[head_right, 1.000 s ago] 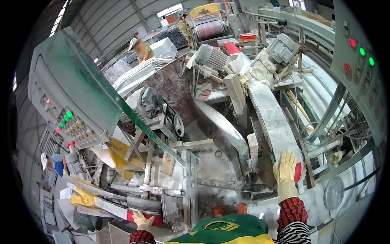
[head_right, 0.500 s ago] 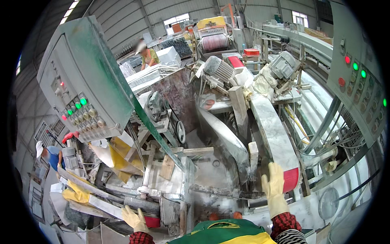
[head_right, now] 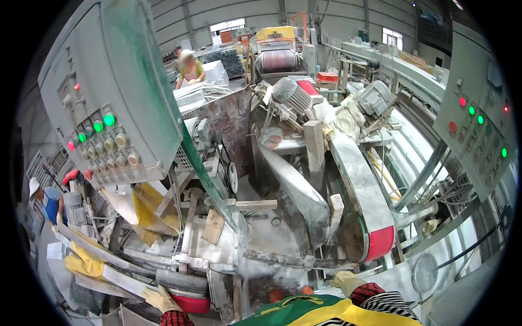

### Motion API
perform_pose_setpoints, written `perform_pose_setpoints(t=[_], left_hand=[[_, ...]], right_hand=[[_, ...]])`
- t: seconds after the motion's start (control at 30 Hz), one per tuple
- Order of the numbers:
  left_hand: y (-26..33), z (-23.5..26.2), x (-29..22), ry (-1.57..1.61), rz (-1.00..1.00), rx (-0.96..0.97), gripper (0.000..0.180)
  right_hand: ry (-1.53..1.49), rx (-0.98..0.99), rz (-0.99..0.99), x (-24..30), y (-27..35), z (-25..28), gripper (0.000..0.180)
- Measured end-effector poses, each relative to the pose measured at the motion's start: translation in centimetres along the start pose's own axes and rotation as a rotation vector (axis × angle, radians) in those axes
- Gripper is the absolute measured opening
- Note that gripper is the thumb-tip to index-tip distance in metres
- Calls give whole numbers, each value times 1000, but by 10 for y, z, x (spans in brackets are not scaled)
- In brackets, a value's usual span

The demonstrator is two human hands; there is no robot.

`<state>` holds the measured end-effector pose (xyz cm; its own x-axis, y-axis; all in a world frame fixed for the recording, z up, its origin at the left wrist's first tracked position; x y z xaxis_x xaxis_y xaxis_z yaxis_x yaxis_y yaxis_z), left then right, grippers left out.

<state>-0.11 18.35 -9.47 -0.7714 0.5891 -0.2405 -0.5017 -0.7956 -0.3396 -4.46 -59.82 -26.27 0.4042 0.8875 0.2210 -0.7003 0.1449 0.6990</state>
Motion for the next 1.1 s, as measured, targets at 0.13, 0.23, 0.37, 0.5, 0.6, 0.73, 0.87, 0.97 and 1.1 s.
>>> perform_pose_setpoints(t=[0.13,0.23,0.37,0.5,0.6,0.73,0.87,0.97,1.1], left_hand=[[3,8,3,0,17,-5,68],[1,7,3,29,24,32,74],[9,11,-13,-4,-56,80,81],[1,-31,37,-159,-57,77,83],[29,-29,25,-68,-107,74,90],[76,-24,3,37,-87,142,94],[121,9,-37,253,17,250,87],[136,15,-89,876,-44,390,80],[191,25,-219,990,-325,749,79]], right_hand=[[-37,17,-77,-14,-40,-22,52],[-171,-28,-6,14,-50,-24,57],[-284,-12,84,34,-63,-55,62],[-380,18,194,37,-59,-79,64],[-395,34,76,-5,-74,-105,60],[-374,-119,91,-53,-78,-117,56],[-502,-105,232,-35,-74,-105,57],[-783,-169,142,9,-75,-76,51],[-1561,239,469,150,-68,-29,56]])
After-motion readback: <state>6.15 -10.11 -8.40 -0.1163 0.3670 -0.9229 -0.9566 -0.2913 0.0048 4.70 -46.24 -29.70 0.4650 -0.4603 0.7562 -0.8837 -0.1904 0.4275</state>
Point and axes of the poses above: each hand's wrist, its own y-axis away from the middle knuckle, its own z-axis out of the back of the hand, x = y × z, the point moved 9 cm from there along -y, towards the middle knuckle, and after that the axes turned 6 degrees about -y, right-handed, at the moved point
